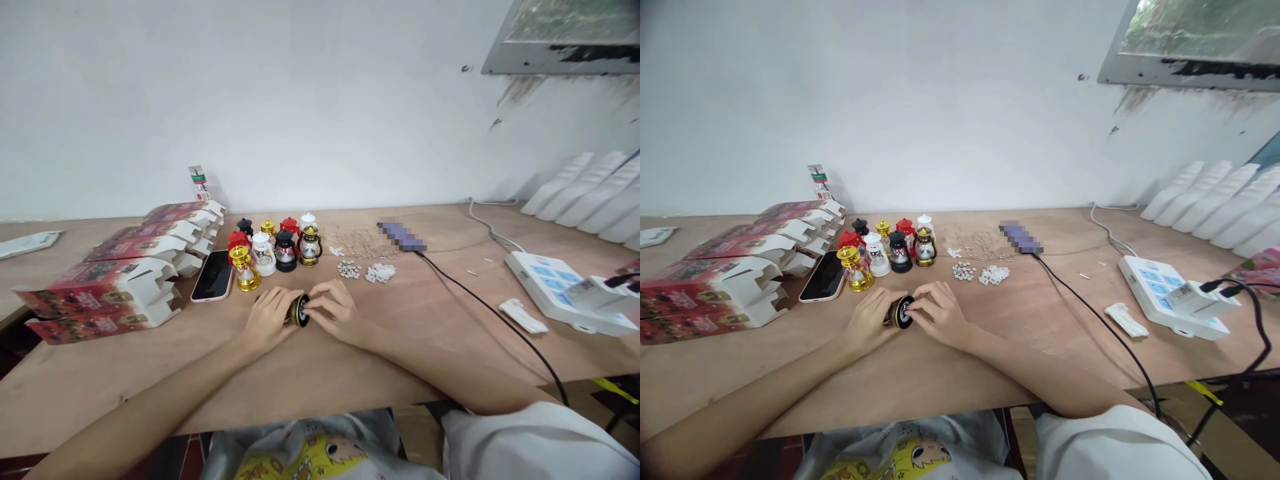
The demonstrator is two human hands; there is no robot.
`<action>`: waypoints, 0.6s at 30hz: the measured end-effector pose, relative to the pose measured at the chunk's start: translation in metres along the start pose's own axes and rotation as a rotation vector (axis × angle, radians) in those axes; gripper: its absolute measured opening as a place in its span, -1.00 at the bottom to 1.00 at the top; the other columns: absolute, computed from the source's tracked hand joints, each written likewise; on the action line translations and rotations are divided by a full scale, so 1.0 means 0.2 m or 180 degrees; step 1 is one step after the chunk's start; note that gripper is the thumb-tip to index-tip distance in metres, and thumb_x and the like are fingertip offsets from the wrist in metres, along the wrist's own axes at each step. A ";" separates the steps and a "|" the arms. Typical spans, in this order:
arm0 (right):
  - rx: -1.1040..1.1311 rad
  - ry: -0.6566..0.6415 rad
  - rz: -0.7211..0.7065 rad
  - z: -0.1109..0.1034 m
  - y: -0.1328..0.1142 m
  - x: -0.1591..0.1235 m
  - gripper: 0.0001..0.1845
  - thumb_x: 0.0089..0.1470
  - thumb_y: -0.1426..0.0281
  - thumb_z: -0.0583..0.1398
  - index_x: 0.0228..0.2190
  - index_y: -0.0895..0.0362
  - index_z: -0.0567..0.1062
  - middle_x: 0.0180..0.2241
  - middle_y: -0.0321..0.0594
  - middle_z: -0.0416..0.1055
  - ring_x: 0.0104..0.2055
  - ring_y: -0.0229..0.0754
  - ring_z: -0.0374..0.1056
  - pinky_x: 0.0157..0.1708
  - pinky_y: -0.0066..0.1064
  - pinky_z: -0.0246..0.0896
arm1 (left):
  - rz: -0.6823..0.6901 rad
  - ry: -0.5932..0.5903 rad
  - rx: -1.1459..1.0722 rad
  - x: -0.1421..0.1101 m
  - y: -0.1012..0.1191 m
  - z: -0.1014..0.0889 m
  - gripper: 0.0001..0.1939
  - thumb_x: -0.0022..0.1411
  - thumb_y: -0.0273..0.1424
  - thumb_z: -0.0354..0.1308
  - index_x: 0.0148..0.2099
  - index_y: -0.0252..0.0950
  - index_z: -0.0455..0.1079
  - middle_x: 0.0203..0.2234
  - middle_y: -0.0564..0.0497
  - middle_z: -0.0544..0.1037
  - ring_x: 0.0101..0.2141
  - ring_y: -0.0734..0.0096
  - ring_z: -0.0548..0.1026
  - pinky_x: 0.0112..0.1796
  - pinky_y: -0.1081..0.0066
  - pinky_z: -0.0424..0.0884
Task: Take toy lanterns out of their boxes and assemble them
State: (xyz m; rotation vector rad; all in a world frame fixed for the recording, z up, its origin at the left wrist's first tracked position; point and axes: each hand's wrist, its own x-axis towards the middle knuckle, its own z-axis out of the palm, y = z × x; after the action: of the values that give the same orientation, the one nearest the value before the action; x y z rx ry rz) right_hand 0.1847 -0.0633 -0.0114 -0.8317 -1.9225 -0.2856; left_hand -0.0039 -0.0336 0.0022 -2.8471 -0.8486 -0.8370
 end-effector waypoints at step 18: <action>-0.0152 0.0097 0.0083 0.00 -0.05 0.00 -0.96 0.09 0.44 0.15 -0.35 0.11 0.41 -0.33 -0.15 0.41 -0.28 -0.20 0.34 -0.28 -0.33 0.28 | 0.0071 0.0155 0.0056 0.00 -0.01 0.01 -0.64 0.14 -0.42 0.08 0.01 -0.30 0.23 -0.24 -0.11 0.48 -0.19 0.20 0.43 -0.25 0.30 0.35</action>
State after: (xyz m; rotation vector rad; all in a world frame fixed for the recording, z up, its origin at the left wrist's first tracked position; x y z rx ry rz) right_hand 0.1777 -0.0706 -0.0092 -0.8786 -1.8815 -0.3278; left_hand -0.0041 -0.0318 0.0010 -2.8034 -0.8130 -0.8880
